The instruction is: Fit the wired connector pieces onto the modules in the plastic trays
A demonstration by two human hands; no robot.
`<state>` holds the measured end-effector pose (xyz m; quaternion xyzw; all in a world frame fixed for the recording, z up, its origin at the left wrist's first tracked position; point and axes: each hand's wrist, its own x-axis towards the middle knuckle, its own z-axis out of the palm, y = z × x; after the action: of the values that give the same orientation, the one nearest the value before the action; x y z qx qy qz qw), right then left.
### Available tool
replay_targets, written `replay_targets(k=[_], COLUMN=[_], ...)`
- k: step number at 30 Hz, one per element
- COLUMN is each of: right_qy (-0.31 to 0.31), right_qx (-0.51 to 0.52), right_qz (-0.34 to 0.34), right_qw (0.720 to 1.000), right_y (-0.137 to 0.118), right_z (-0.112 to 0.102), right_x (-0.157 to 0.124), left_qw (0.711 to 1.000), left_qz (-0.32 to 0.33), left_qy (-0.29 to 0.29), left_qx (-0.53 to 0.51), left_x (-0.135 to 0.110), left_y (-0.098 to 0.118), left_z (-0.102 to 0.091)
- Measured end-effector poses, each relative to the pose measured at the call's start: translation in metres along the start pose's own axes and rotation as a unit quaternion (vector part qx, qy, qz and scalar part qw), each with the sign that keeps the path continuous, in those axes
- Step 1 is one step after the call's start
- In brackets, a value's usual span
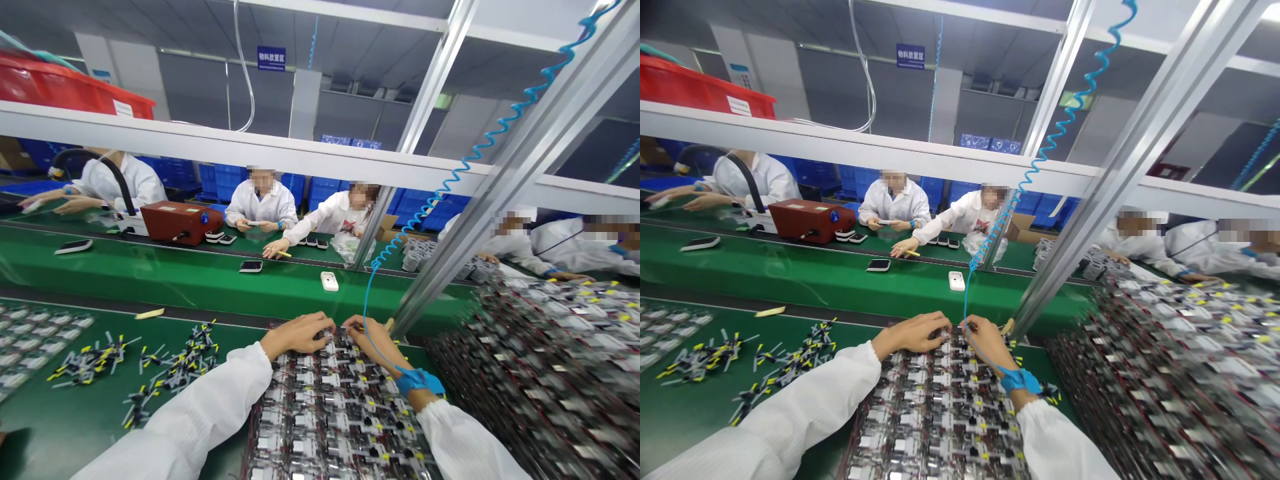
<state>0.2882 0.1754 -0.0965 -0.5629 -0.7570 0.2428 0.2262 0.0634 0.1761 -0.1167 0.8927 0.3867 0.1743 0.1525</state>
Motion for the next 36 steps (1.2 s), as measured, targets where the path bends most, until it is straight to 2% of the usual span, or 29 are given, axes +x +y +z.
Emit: replay_targets(k=[4,11,19,29,36], right_qy=[-0.021,-0.048,-0.050,-0.068,-0.063], right_qx=[0.016,0.028,0.017,-0.004,-0.014], right_qz=[-0.009,-0.028,-0.029,-0.041,-0.021], right_qw=[1.000,0.998,0.998,0.997,0.998], right_y=[-0.001,-0.006,-0.004,-0.001,-0.007], right_z=[0.007,0.019,0.018,0.019,0.019], right_x=[0.005,0.011,0.010,0.013,0.011], left_qw=[0.999,0.996,0.993,0.992,0.993], left_qz=[0.014,-0.015,-0.021,-0.023,-0.019], left_qy=[0.001,0.026,0.029,0.037,0.033], left_qx=[-0.045,-0.088,-0.111,-0.116,-0.116], left_x=[0.001,0.003,0.006,0.007,0.006], left_y=[-0.004,-0.008,-0.016,-0.016,-0.014], left_z=[0.000,0.009,0.018,0.018,0.017])
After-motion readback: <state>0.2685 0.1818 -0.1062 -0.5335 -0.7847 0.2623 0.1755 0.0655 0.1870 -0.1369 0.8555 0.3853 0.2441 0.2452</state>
